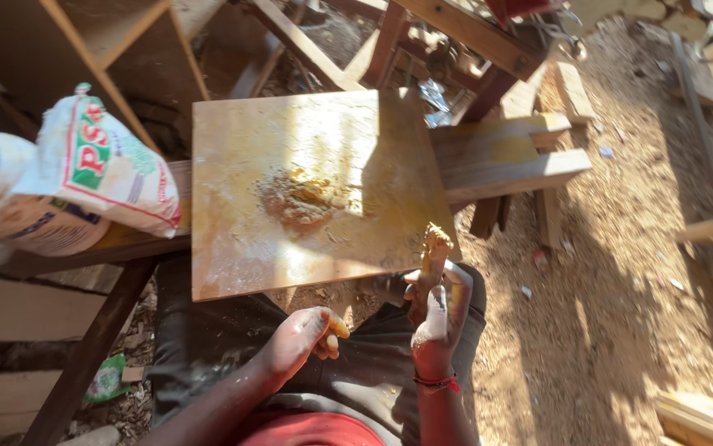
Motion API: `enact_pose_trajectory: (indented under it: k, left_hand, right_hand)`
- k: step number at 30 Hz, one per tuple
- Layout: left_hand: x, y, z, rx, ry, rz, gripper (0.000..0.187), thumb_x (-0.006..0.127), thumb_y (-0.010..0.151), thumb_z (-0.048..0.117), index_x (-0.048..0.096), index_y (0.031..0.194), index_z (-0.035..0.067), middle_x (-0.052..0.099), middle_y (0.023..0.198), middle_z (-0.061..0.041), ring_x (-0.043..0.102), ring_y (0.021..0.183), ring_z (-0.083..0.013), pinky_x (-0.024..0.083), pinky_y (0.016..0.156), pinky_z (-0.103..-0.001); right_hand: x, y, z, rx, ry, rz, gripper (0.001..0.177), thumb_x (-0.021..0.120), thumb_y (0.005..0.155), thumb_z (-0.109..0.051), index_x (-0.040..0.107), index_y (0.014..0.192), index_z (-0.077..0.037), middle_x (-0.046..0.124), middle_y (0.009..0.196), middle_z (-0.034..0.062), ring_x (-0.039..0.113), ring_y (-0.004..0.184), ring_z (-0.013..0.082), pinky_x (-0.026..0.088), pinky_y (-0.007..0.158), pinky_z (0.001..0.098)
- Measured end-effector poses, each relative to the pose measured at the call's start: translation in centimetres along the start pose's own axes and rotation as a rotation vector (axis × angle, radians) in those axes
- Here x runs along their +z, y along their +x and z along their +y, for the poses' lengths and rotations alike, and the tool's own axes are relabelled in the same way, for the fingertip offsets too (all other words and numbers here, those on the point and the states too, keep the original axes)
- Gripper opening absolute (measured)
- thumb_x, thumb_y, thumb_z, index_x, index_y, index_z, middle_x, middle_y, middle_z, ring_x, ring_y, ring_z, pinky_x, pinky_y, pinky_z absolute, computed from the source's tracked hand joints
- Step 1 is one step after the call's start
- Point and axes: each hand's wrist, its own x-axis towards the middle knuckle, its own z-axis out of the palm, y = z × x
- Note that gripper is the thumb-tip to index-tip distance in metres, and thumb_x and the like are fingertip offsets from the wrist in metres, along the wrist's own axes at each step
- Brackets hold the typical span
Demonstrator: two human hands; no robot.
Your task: The person mixes a yellow wood filler substance on a wooden board using a scraper, repeatedly folding and pressing the mixture.
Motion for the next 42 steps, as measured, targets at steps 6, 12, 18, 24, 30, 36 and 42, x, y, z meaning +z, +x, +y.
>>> enact_pose_trajectory:
  k: [6, 12, 18, 24, 30, 36, 42]
  left_hand:
    - [0.5, 5.1, 1.4, -0.041, -0.323, 0.128, 0.071, 0.053, 0.086, 0.068, 0.069, 0.119, 0.008, 0.061, 0.092, -0.005, 0.061, 0.092, -0.0199, 0.048, 0.087, -0.038]
    - [0.5, 7.6, 2.0, 0.188, -0.286, -0.076, 0.081, 0.045, 0.099, 0.072, 0.063, 0.121, -0.003, 0.058, 0.092, -0.007, 0.057, 0.09, -0.0216, 0.047, 0.088, -0.04]
    - [0.7, 8.0, 2.6, 0.144, -0.265, -0.039, 0.083, 0.035, 0.091, 0.077, 0.062, 0.119, 0.004, 0.062, 0.096, -0.006, 0.055, 0.089, -0.0183, 0.045, 0.085, -0.036]
    - [0.3, 8.1, 1.6, 0.168, -0.2, -0.006, 0.085, 0.035, 0.094, 0.08, 0.062, 0.114, 0.002, 0.055, 0.091, -0.004, 0.049, 0.085, -0.0175, 0.042, 0.079, -0.034]
    - [-1.2, 8.5, -1.3, 0.151, 0.05, 0.121, 0.092, 0.024, 0.097, 0.083, 0.065, 0.094, 0.001, 0.058, 0.085, -0.004, 0.05, 0.085, -0.0164, 0.041, 0.084, -0.03]
    - [-2.9, 10.5, -4.7, 0.078, 0.019, 0.117, 0.083, 0.018, 0.099, 0.08, 0.053, 0.083, 0.007, 0.046, 0.081, -0.003, 0.042, 0.079, -0.0184, 0.039, 0.078, -0.032]
    - [-4.2, 11.2, -7.1, 0.072, 0.095, 0.151, 0.077, 0.023, 0.098, 0.078, 0.054, 0.09, 0.008, 0.046, 0.087, -0.002, 0.042, 0.082, -0.0167, 0.04, 0.08, -0.031]
  right_hand:
    - [2.4, 0.2, -3.7, -0.62, -1.175, -0.069, 0.055, 0.063, 0.09, 0.003, 0.053, 0.144, -0.005, 0.056, 0.133, 0.0159, 0.054, 0.126, 0.0322, 0.046, 0.109, 0.0436]
    - [4.4, 0.8, -1.8, -0.479, -1.297, -0.107, 0.075, 0.072, 0.072, 0.002, 0.057, 0.145, -0.008, 0.046, 0.132, 0.0205, 0.053, 0.117, 0.0343, 0.049, 0.101, 0.041]
    - [4.7, -1.6, 1.0, -0.417, -1.429, -0.08, 0.074, 0.079, 0.078, -0.003, 0.058, 0.148, -0.014, 0.047, 0.13, 0.0189, 0.051, 0.123, 0.036, 0.049, 0.104, 0.0424]
    - [5.1, -3.2, 1.0, -0.383, -1.432, -0.145, 0.08, 0.078, 0.069, -0.004, 0.056, 0.145, -0.015, 0.045, 0.131, 0.0225, 0.05, 0.123, 0.0397, 0.048, 0.103, 0.0442]
    - [5.7, -4.2, 0.0, -0.25, -1.402, -0.199, 0.078, 0.08, 0.073, -0.012, 0.056, 0.147, -0.012, 0.046, 0.128, 0.0216, 0.054, 0.117, 0.0383, 0.05, 0.1, 0.0463]
    - [6.5, -4.5, -0.6, -0.257, -1.351, -0.211, 0.072, 0.082, 0.076, -0.02, 0.058, 0.144, -0.013, 0.046, 0.126, 0.0216, 0.06, 0.108, 0.0363, 0.056, 0.09, 0.0446]
    - [6.1, -5.3, -1.1, -0.134, -1.39, -0.235, 0.065, 0.082, 0.077, -0.023, 0.061, 0.139, -0.015, 0.048, 0.131, 0.0229, 0.067, 0.1, 0.0395, 0.059, 0.079, 0.0457]
